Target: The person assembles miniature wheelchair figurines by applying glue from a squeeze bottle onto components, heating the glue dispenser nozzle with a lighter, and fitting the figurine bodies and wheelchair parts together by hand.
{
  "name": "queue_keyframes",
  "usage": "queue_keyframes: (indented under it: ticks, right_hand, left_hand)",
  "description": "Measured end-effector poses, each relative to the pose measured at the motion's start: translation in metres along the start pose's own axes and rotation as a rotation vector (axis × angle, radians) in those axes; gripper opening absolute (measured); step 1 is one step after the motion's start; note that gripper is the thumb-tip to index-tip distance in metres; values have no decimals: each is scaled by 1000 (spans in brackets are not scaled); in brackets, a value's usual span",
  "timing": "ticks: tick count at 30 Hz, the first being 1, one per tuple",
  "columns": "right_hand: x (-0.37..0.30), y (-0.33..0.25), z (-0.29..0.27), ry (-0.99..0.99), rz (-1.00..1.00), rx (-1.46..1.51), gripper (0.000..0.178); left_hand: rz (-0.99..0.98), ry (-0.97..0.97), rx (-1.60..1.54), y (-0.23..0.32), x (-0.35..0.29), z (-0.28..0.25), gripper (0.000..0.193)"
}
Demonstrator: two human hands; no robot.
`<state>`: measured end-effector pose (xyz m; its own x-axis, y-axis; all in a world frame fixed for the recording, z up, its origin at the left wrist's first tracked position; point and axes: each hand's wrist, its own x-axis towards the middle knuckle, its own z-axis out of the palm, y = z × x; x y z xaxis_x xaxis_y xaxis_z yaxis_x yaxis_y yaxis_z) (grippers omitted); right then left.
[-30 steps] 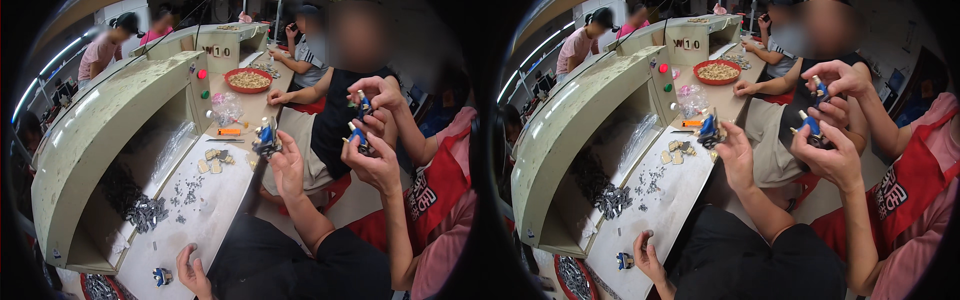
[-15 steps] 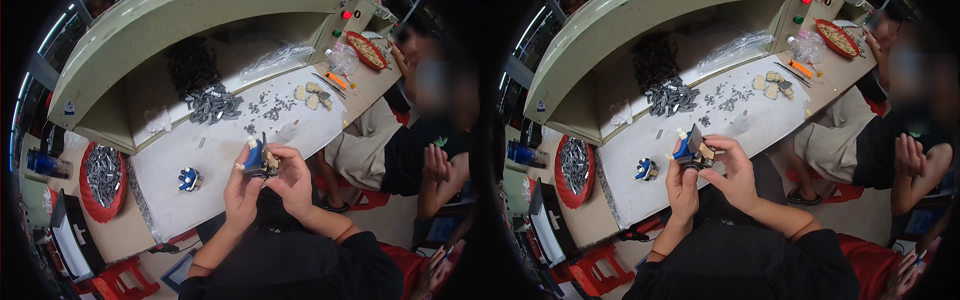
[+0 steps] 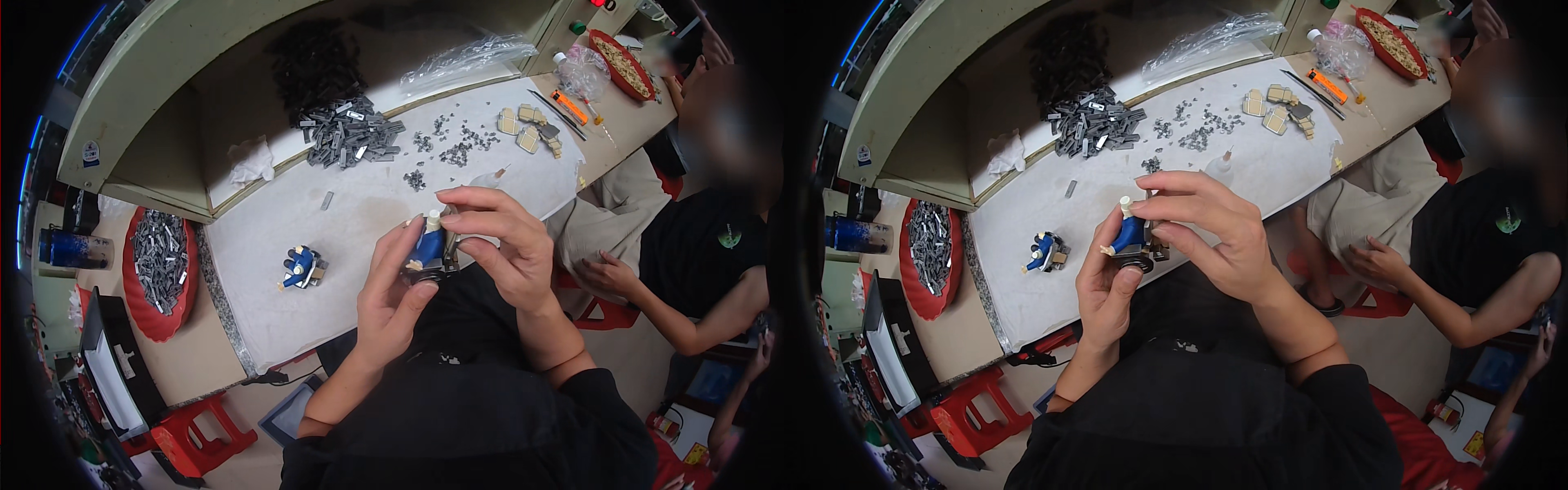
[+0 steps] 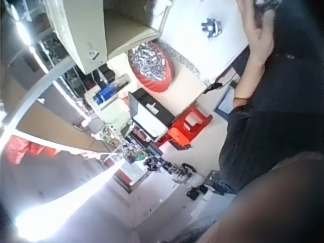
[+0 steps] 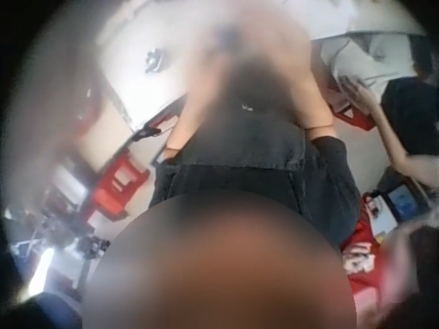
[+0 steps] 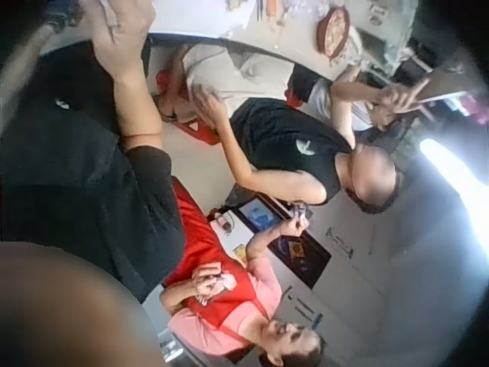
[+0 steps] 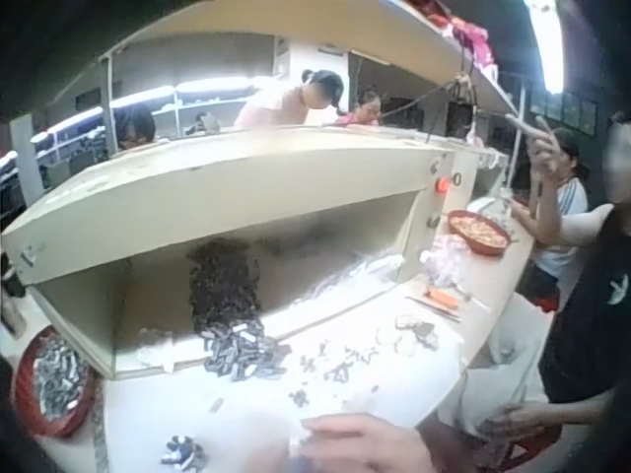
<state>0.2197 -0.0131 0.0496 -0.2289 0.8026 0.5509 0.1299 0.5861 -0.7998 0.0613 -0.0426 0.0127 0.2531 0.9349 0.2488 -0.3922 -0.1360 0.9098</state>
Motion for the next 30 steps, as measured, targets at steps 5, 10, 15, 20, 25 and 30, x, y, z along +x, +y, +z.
queue_keyframes:
  ticks: [5,10,15,20,25,30]
  right_hand:
    - [-3,7,-2,51,-14,90,21]
    - [-6,13,-2,-13,2,178,14]
    - [-6,12,4,50,102,258,18]
    - [-7,15,8,51,147,254,18]
    - [-7,16,10,-18,143,176,17]
    - [-12,18,25,101,264,348,13]
  left_hand:
    - [39,-28,29,-3,1,1,51]
    - [16,-13,-25,-6,-4,-2,52]
    - [-28,2,-27,-7,-6,-5,52]
    - [-78,-5,-78,-3,-3,-5,58]
    - [-186,-7,-125,0,-7,-7,63]
    - [20,-162,104,-5,-4,-9,58]
